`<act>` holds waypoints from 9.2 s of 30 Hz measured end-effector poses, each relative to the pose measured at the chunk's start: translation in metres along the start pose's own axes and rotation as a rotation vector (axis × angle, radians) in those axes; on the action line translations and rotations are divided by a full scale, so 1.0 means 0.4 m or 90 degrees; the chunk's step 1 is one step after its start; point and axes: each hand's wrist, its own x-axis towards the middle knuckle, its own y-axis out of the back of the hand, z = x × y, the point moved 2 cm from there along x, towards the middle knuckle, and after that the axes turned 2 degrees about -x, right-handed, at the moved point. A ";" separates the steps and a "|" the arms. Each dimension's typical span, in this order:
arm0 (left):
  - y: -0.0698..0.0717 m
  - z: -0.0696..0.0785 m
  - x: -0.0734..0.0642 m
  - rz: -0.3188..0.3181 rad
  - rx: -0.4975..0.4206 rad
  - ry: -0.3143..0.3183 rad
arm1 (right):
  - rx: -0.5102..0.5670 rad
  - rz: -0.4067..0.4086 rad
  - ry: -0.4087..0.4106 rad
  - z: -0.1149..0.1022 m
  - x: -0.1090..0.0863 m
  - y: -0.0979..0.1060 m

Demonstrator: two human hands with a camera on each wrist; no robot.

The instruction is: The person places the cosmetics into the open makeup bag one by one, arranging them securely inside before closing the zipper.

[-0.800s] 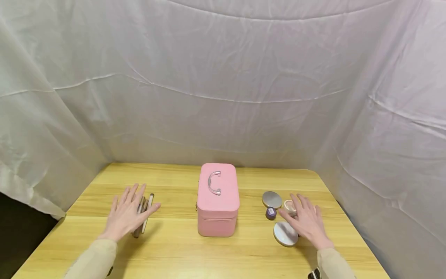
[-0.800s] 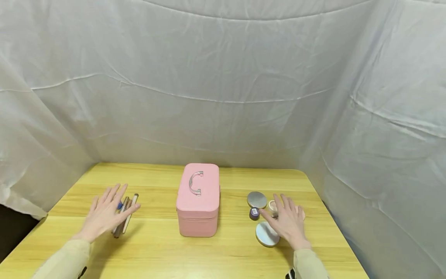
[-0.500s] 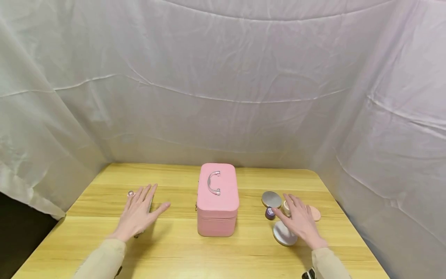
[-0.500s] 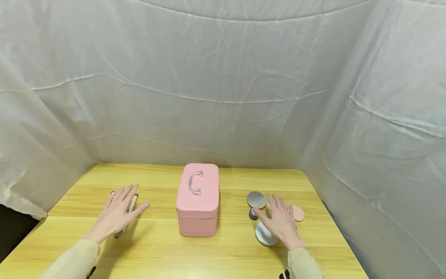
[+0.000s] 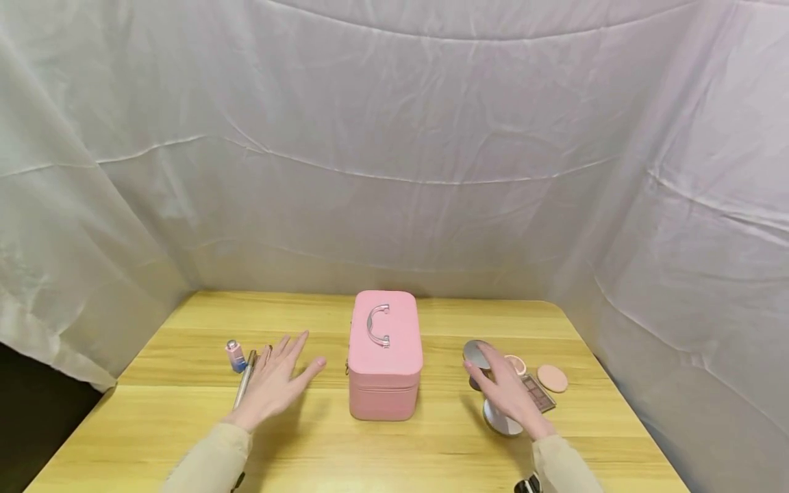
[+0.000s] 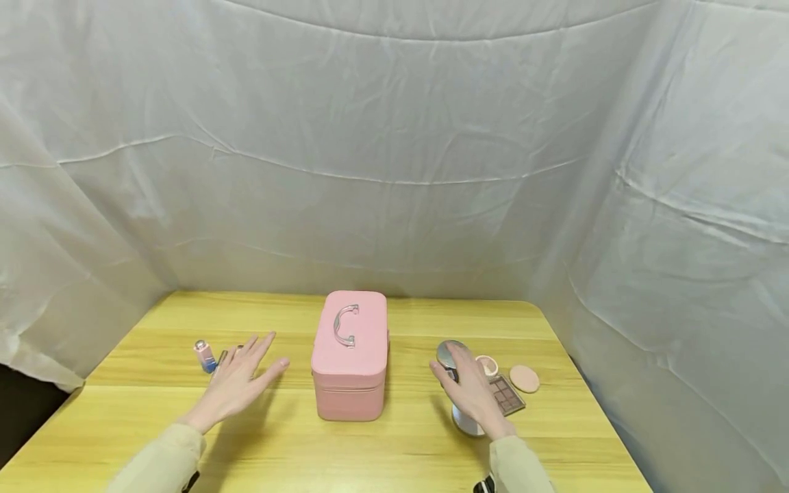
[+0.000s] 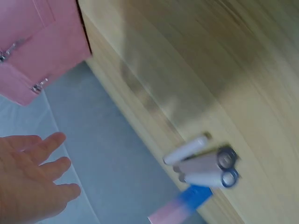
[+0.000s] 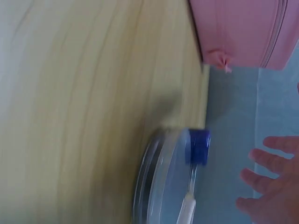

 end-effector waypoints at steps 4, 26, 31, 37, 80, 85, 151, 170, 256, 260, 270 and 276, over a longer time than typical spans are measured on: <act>-0.019 0.026 0.010 -0.019 -0.036 -0.001 | 0.089 -0.029 -0.016 -0.022 0.011 -0.017; -0.080 0.130 0.035 0.021 -0.281 0.022 | 0.342 0.054 0.002 -0.154 0.051 -0.117; -0.088 0.137 0.035 0.027 -0.326 0.007 | 0.367 0.039 -0.002 -0.170 0.045 -0.123; -0.091 0.138 0.025 0.020 -0.316 0.013 | 0.395 0.036 0.001 -0.186 0.037 -0.127; -0.072 0.206 -0.002 0.175 -0.191 -0.121 | 0.403 0.070 0.077 -0.289 0.046 -0.107; -0.077 0.243 -0.005 0.228 -0.137 -0.138 | 0.389 0.076 0.119 -0.311 0.051 -0.104; 0.054 0.095 -0.053 0.206 -0.302 0.028 | 0.236 -0.052 0.030 -0.146 0.008 -0.097; 0.071 0.023 -0.055 0.065 -0.556 0.087 | 0.251 -0.051 0.017 -0.138 0.011 -0.101; 0.086 -0.023 -0.056 0.008 -0.589 0.082 | -0.169 -0.013 -0.210 0.244 -0.066 0.113; 0.085 -0.024 -0.055 0.006 -0.590 0.082 | -0.179 -0.001 -0.201 0.241 -0.066 0.109; 0.087 -0.020 -0.059 0.002 -0.588 0.082 | -0.205 0.030 -0.160 0.246 -0.060 0.093; 0.087 -0.018 -0.059 0.001 -0.583 0.084 | -0.219 0.051 -0.142 0.250 -0.059 0.086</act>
